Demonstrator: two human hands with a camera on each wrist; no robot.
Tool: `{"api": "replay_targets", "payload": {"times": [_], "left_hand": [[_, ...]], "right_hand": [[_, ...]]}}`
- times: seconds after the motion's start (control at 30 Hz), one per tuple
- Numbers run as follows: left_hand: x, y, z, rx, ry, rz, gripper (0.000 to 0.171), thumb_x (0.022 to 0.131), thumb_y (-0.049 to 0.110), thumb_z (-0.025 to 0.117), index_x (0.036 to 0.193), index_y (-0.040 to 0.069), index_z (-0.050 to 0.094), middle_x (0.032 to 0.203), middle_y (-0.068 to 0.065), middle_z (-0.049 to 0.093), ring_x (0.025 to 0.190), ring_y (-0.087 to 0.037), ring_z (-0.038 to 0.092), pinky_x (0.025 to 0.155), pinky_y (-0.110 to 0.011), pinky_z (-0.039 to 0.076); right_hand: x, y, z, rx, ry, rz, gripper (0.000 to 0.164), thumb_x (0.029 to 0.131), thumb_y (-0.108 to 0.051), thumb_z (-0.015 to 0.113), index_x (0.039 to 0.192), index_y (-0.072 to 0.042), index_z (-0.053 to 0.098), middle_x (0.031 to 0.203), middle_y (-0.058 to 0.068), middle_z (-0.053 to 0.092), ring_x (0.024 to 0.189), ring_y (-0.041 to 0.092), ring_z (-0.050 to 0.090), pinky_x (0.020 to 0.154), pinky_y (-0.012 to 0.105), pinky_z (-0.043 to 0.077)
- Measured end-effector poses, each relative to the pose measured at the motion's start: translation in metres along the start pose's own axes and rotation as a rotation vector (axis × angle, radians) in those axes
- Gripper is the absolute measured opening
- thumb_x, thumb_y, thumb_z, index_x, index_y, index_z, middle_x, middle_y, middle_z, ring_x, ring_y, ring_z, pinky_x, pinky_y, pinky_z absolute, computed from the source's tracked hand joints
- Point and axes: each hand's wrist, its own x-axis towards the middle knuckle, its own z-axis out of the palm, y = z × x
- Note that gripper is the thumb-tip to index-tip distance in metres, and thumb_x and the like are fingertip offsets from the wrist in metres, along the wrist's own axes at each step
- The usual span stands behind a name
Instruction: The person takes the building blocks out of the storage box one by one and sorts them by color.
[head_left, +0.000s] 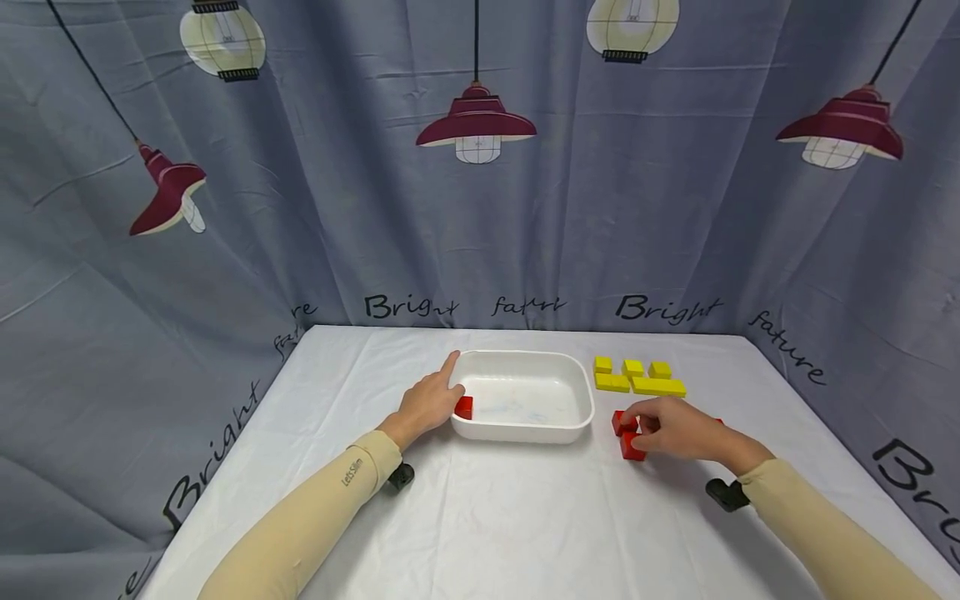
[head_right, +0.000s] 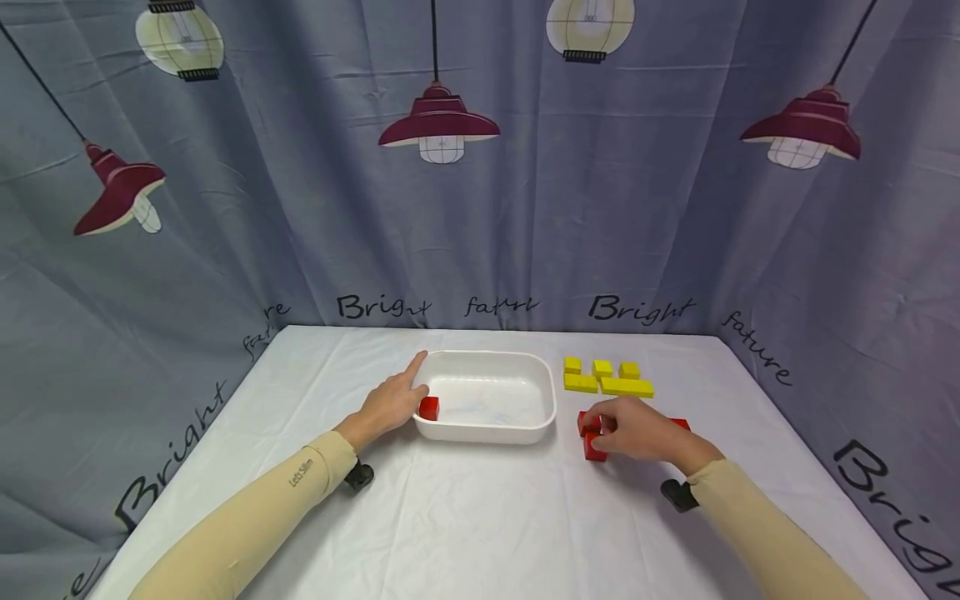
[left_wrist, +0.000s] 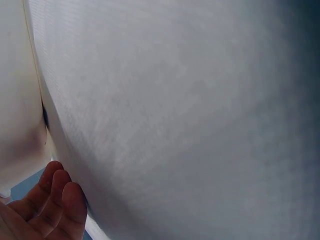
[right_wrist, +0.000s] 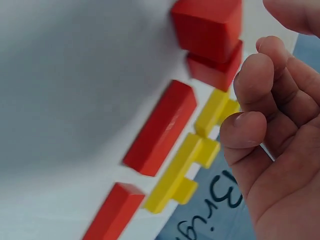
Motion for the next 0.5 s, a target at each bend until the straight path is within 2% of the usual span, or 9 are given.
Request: {"api": "replay_targets", "payload": {"times": [0.13,0.33,0.5], "left_hand": [[0.000,0.000,0.000,-0.001,0.001,0.011,0.069,0.099,0.038,0.043,0.162,0.030,0.016,0.148,-0.010,0.054,0.126,-0.032,0.057,0.098,-0.055,0.047],[0.000,0.000,0.000,-0.002,-0.005,0.009,0.069,0.099,0.039,0.041,0.162,0.030,0.015,0.150,-0.009,0.052,0.127,-0.031,0.057,0.100,-0.054,0.046],[0.000,-0.001,0.000,-0.002,-0.005,0.016,0.069,0.099,0.038,0.041,0.162,0.030,0.015,0.150,-0.009,0.052,0.127,-0.031,0.057,0.100,-0.055,0.046]], "right_hand": [[0.005,-0.009,-0.003,-0.017,0.009,-0.030,0.021,0.088,-0.015,0.073,0.109,-0.014,0.072,0.076,-0.005,0.060,0.069,0.012,0.054,0.060,0.023,0.046],[0.014,-0.026,-0.007,-0.046,0.035,-0.078,0.024,0.088,-0.015,0.075,0.111,-0.009,0.072,0.067,-0.004,0.051,0.063,0.011,0.049,0.058,0.023,0.042],[0.024,-0.041,-0.012,-0.067,0.022,-0.112,0.027,0.087,-0.016,0.076,0.113,-0.010,0.072,0.071,-0.003,0.054,0.065,0.013,0.051,0.057,0.024,0.044]]}}
